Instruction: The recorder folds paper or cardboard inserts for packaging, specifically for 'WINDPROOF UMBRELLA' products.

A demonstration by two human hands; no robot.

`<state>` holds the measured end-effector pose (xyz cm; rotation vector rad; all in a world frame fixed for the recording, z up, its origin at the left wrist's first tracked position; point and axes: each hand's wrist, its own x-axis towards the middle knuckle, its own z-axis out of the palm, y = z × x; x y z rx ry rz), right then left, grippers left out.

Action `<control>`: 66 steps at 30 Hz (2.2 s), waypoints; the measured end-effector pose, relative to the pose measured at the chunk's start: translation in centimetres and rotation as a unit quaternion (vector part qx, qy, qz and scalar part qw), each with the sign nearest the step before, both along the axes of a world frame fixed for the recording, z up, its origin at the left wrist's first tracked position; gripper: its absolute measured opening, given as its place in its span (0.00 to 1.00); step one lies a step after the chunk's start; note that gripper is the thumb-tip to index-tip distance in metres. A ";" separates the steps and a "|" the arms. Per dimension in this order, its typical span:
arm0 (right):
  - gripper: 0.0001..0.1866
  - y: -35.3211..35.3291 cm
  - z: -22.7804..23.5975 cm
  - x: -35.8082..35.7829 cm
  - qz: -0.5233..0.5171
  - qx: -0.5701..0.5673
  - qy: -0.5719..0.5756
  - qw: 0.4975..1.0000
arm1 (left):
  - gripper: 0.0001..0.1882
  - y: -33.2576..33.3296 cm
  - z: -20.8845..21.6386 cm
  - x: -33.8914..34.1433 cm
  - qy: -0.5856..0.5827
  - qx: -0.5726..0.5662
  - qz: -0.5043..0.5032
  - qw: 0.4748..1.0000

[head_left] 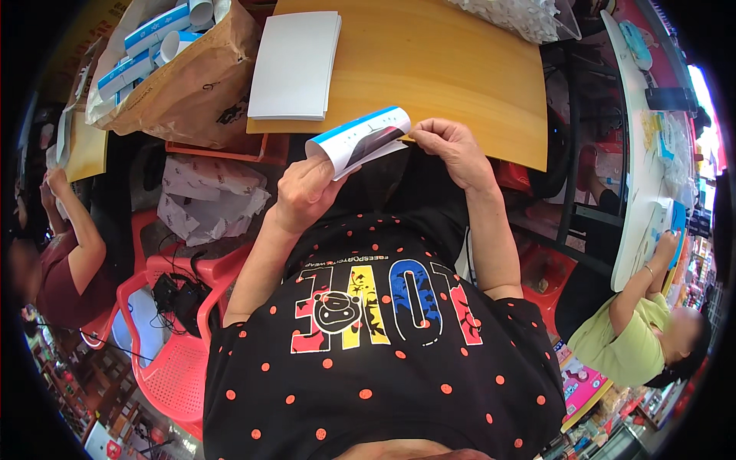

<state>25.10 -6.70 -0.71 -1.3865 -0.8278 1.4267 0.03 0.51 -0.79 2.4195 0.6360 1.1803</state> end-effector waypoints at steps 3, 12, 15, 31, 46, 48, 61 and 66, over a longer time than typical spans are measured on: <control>0.10 0.2 0.2 -0.7 -0.003 -0.009 -0.028 1.000 | 0.13 0.0 0.2 0.2 -0.005 0.001 -0.005 1.000; 0.11 0.4 -0.5 -0.8 0.051 -0.006 -0.074 0.996 | 0.13 0.1 0.1 0.3 -0.003 0.010 -0.022 1.000; 0.11 0.1 -0.6 -1.0 0.047 -0.001 -0.071 0.996 | 0.13 0.2 0.1 0.3 -0.004 0.005 -0.029 1.000; 0.03 -2.5 12.0 -2.7 0.192 0.178 0.106 0.959 | 0.09 0.4 -1.1 0.9 -0.048 -0.092 -0.030 0.994; 0.20 25.1 9.9 26.8 -0.221 0.170 -0.563 0.778 | 0.08 -1.2 1.0 0.4 -0.328 -0.569 -0.093 0.748; 0.25 24.9 9.1 28.1 -0.205 0.125 -0.684 0.689 | 0.08 -1.1 1.3 0.0 -0.331 -0.562 -0.075 0.754; 0.05 2.4 5.5 -2.0 -0.125 0.264 -0.175 0.940 | 0.10 1.1 2.2 1.2 -0.410 -0.589 -0.017 0.696; 0.07 1.1 4.7 -4.6 -0.127 0.272 -0.242 0.923 | 0.09 0.1 2.3 1.6 -0.394 -0.578 -0.025 0.714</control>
